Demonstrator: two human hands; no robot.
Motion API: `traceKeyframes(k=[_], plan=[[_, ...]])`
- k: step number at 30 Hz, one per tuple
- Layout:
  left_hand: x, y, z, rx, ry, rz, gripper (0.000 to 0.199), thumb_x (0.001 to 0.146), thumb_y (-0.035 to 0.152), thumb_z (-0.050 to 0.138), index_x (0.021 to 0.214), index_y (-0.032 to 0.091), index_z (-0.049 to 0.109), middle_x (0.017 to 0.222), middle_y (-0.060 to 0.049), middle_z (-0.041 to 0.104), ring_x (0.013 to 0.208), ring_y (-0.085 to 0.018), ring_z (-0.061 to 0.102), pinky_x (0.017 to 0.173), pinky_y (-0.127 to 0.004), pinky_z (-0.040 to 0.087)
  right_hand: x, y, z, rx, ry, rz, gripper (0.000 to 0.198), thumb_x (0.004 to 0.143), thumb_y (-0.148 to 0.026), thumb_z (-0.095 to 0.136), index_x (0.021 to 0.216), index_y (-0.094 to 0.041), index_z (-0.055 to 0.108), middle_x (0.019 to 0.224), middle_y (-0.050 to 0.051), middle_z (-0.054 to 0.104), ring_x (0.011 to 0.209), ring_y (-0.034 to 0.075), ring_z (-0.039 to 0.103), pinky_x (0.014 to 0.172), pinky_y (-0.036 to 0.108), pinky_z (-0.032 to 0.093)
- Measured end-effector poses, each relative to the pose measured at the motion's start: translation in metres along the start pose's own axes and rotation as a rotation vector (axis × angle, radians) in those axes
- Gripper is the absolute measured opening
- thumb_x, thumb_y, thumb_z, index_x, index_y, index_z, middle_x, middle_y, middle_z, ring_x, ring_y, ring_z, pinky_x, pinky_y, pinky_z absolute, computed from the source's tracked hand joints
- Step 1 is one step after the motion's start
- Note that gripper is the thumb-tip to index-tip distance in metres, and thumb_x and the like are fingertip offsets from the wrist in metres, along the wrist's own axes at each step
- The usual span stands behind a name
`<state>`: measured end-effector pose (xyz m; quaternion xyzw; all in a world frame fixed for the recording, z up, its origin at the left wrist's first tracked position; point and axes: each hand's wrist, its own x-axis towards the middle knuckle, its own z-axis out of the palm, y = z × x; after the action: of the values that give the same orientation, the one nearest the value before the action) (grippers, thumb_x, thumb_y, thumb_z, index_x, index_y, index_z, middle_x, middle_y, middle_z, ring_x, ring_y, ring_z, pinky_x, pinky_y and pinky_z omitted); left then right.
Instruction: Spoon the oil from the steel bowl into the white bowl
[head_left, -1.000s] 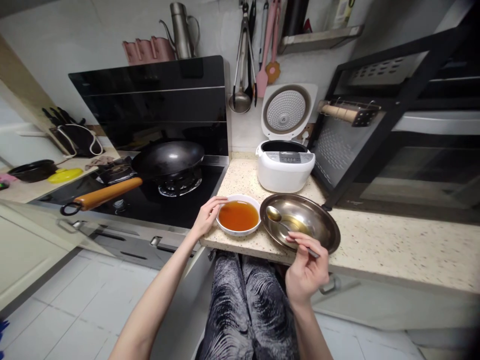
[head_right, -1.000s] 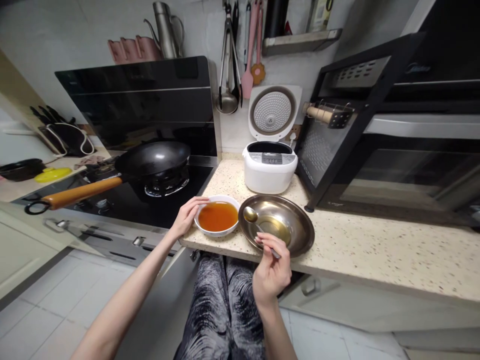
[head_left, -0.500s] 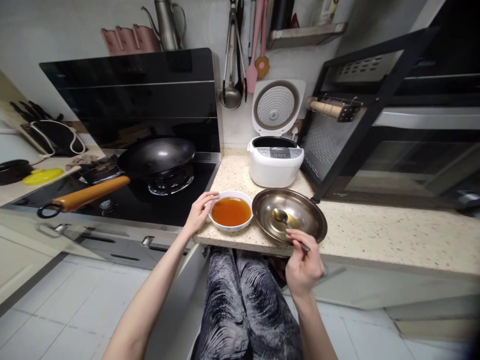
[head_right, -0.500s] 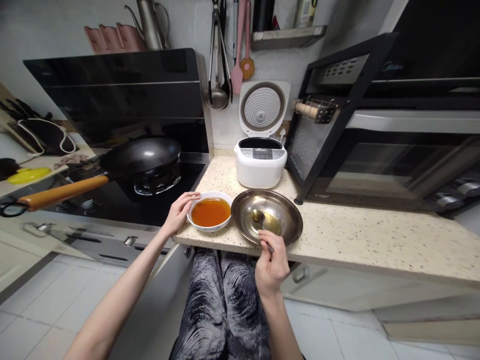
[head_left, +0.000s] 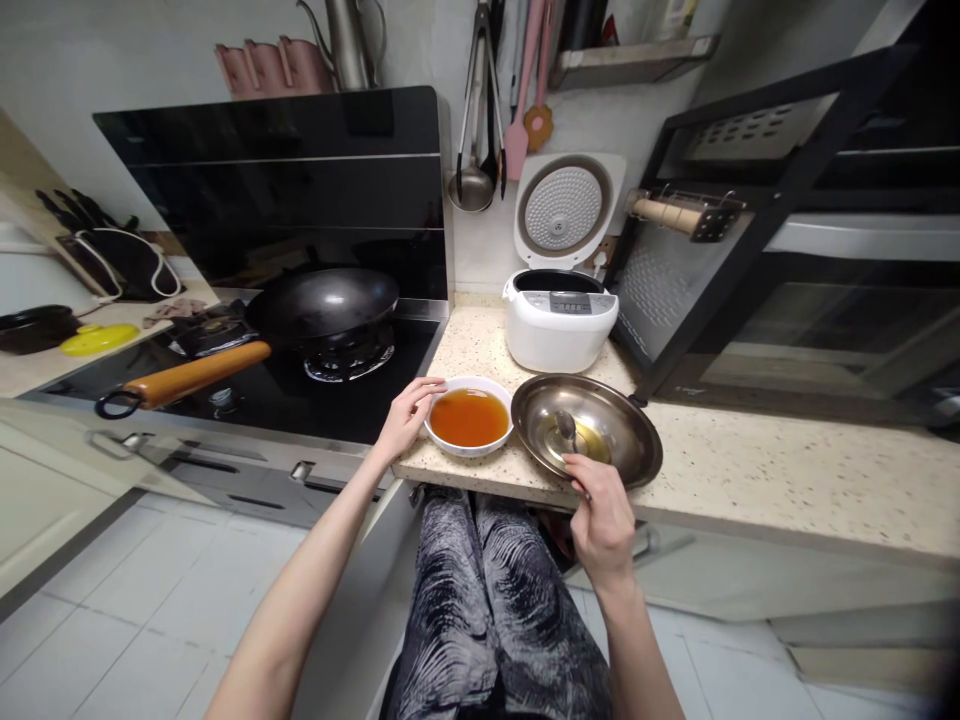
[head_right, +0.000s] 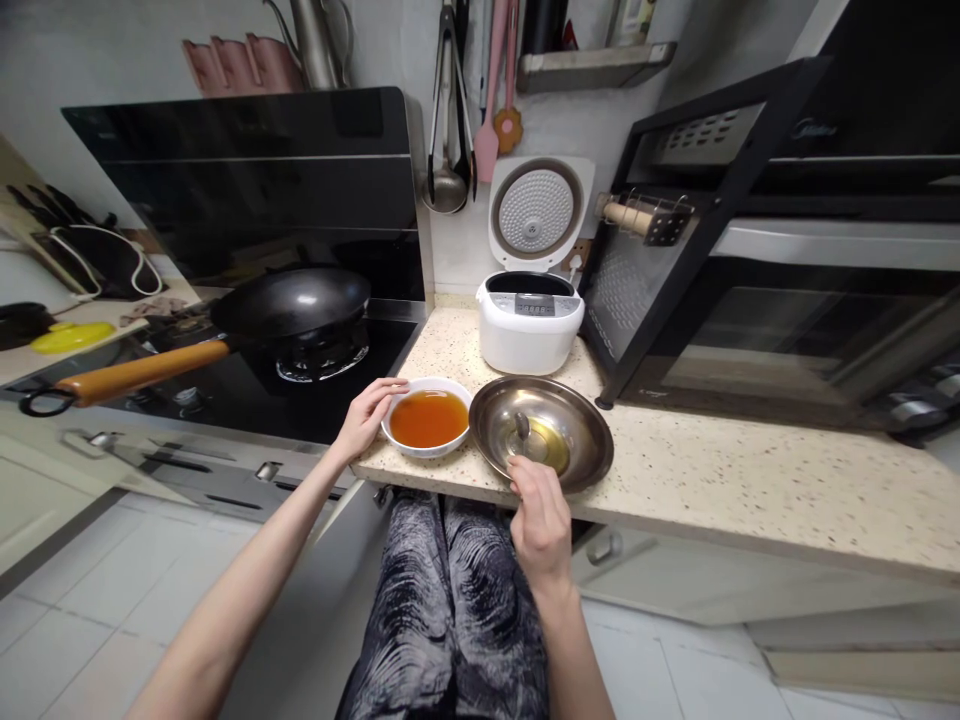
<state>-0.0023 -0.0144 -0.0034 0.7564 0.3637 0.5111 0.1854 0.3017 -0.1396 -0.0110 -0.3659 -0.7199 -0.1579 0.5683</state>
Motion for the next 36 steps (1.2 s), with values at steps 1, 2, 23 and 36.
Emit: traceKeyframes(k=[1, 2, 23, 36], plan=[[0.000, -0.001, 0.000, 0.001, -0.002, 0.005, 0.034, 0.105, 0.034, 0.047, 0.113, 0.019, 0.076, 0.127, -0.013, 0.070, 0.120, -0.026, 0.066, 0.107, -0.043, 0.052, 0.000, 0.001, 0.000, 0.002, -0.013, -0.008, 0.043, 0.090, 0.009, 0.048, 0.121, -0.017, 0.063, 0.105, 0.013, 0.073, 0.100, 0.022, 0.070, 0.081, 0.037, 0.061], [0.000, -0.001, 0.000, 0.002, -0.004, 0.010, 0.034, 0.105, 0.034, 0.047, 0.114, 0.019, 0.076, 0.127, -0.013, 0.070, 0.120, -0.026, 0.066, 0.107, -0.043, 0.051, 0.000, 0.001, 0.000, 0.003, -0.021, -0.012, 0.043, 0.090, 0.008, 0.049, 0.121, -0.017, 0.063, 0.105, 0.013, 0.074, 0.100, 0.022, 0.070, 0.081, 0.037, 0.061], [0.000, -0.002, 0.002, -0.041, -0.023, 0.025, 0.036, 0.106, 0.031, 0.044, 0.115, 0.020, 0.076, 0.130, -0.013, 0.069, 0.124, -0.025, 0.065, 0.110, -0.043, 0.048, 0.016, -0.049, 0.069, 0.364, 0.214, 0.250, 0.018, 0.100, -0.010, 0.052, 0.105, -0.021, 0.065, 0.097, 0.006, 0.073, 0.090, 0.018, 0.071, 0.079, 0.035, 0.061], [-0.001, 0.000, 0.003, -0.031, -0.025, 0.035, 0.038, 0.107, 0.032, 0.041, 0.115, 0.020, 0.076, 0.129, -0.013, 0.069, 0.121, -0.024, 0.065, 0.107, -0.043, 0.051, 0.006, -0.052, 0.087, 0.349, 0.167, 0.319, 0.015, 0.102, -0.015, 0.052, 0.101, -0.020, 0.066, 0.095, 0.005, 0.073, 0.089, 0.017, 0.071, 0.082, 0.034, 0.060]])
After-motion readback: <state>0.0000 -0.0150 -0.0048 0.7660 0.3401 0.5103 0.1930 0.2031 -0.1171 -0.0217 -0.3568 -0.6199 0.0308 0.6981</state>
